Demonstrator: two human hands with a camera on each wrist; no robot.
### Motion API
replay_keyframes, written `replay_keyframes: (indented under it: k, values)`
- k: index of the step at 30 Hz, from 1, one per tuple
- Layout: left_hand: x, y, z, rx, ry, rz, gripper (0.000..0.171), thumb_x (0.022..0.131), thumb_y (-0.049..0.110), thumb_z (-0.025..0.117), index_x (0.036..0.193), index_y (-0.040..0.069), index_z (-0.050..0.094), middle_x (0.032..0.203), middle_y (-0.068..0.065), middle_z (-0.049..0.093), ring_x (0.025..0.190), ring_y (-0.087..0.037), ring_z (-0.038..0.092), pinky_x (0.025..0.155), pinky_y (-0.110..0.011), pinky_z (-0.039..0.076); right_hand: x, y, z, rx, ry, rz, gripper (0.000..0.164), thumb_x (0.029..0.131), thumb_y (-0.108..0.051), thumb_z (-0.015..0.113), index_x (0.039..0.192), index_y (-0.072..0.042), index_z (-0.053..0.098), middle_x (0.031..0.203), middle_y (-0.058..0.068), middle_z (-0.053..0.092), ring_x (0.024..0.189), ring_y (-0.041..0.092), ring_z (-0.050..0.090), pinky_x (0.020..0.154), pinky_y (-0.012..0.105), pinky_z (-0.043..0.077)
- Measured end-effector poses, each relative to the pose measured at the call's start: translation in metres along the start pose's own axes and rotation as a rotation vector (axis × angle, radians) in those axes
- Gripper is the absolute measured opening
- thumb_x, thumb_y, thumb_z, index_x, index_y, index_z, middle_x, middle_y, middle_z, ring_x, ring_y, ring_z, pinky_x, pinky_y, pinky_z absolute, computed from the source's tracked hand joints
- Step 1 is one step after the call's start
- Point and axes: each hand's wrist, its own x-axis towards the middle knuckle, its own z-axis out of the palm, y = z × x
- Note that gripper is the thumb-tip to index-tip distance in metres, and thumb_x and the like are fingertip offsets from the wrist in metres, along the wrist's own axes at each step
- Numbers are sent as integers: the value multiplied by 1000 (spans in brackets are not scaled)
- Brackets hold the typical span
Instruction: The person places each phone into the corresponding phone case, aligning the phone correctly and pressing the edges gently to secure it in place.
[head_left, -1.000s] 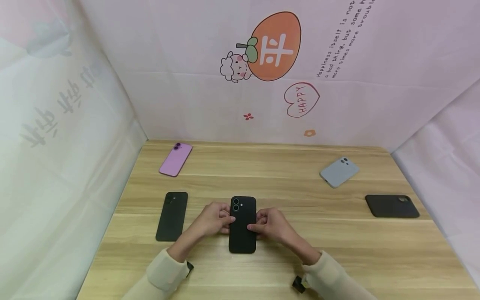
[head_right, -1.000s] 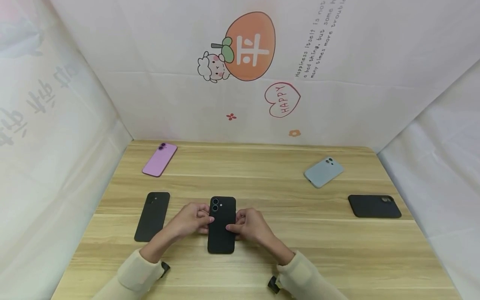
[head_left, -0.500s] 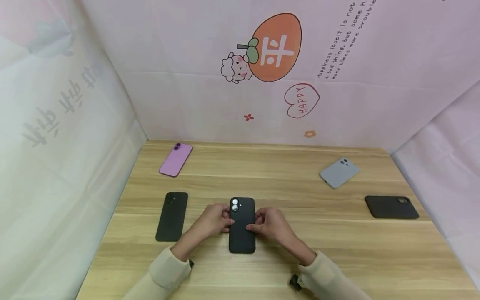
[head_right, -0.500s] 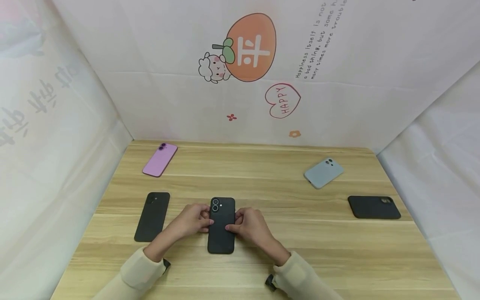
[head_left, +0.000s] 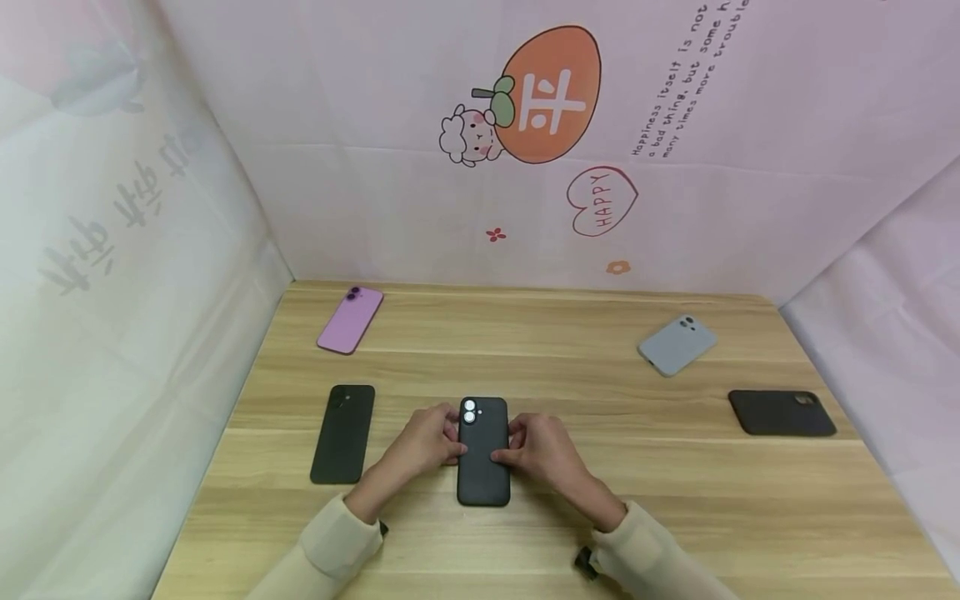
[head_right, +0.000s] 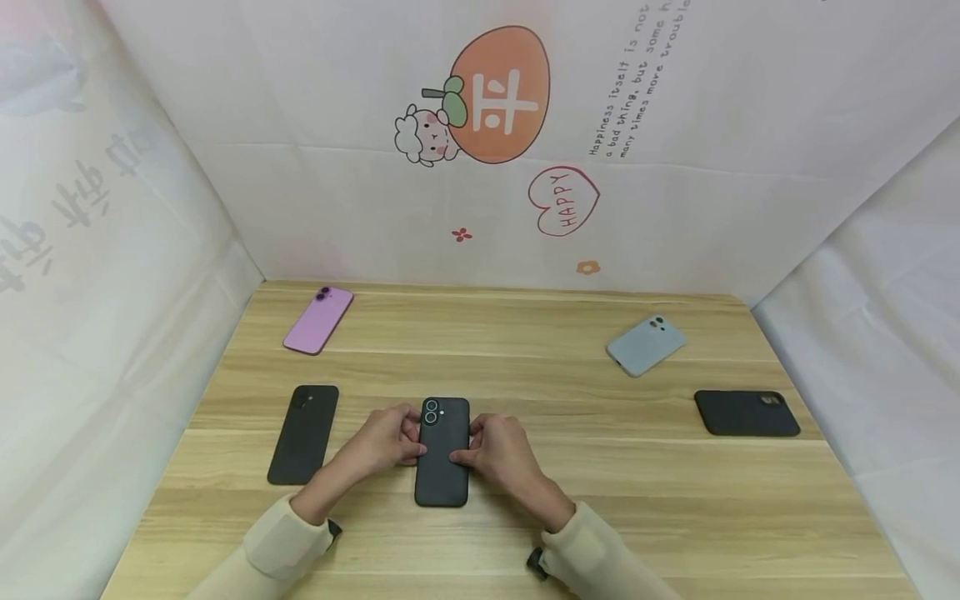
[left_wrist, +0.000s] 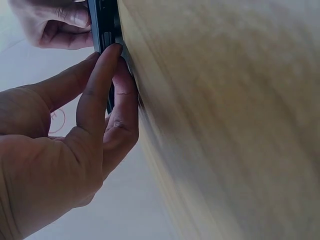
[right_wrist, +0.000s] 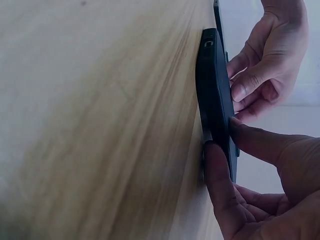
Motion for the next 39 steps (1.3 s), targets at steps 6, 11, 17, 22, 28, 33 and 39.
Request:
replay_keyframes:
  k: [6, 11, 17, 22, 28, 33, 39]
  values:
    - [-1, 1, 0, 10, 11, -5, 40, 85, -9, 82, 120, -10, 63, 82, -7, 64, 69, -13, 64, 61, -24, 59, 0, -1, 1, -37, 15, -8, 33, 73, -13, 98, 93, 2, 75, 63, -5, 67, 56, 3, 58, 51, 21, 47]
    - [0, 0, 2, 48, 28, 10, 41, 84, -9, 83, 120, -11, 64, 81, -5, 63, 68, -12, 63, 59, -23, 56, -1, -2, 1, -59, 26, -28, 33, 73, -12, 98, 92, 2, 76, 63, -5, 67, 55, 2, 57, 50, 20, 47]
    - [-1, -2, 2, 92, 46, 21, 44, 85, -6, 84, 123, -11, 64, 78, -3, 62, 65, -11, 60, 58, -22, 50, -2, -5, 1, -77, 25, -31, 33, 74, -11, 97, 94, 3, 76, 63, -5, 66, 55, 3, 57, 50, 20, 47]
    - [-4, -1, 0, 124, 56, 21, 42, 93, 6, 81, 128, -10, 64, 76, 0, 63, 63, -10, 56, 55, -21, 42, -3, -5, 0, -89, 9, -13, 35, 80, -18, 95, 100, 4, 77, 62, -6, 66, 54, 3, 57, 49, 20, 46]
    - [-7, 1, -3, 207, 109, 28, 43, 97, 17, 79, 131, -6, 65, 86, -2, 65, 70, -13, 55, 64, -29, 47, -2, 1, -9, -69, -3, 47, 37, 93, -31, 84, 109, 2, 77, 68, -6, 69, 55, 5, 58, 48, 22, 45]
    - [-16, 3, -14, 250, 219, 15, 47, 98, 23, 79, 136, -2, 64, 110, -10, 70, 92, -21, 68, 81, -46, 59, 0, 14, -29, -63, 25, 122, 48, 101, -42, 73, 120, 2, 74, 77, -3, 73, 62, 8, 62, 56, 27, 51]
    - [-32, -1, -36, 260, 347, -82, 67, 100, 31, 76, 154, 3, 49, 133, -13, 67, 117, -34, 67, 92, -68, 54, 6, 41, -68, -106, 116, 130, 66, 104, -52, 65, 130, 8, 66, 103, 19, 77, 87, 26, 73, 74, 42, 63]
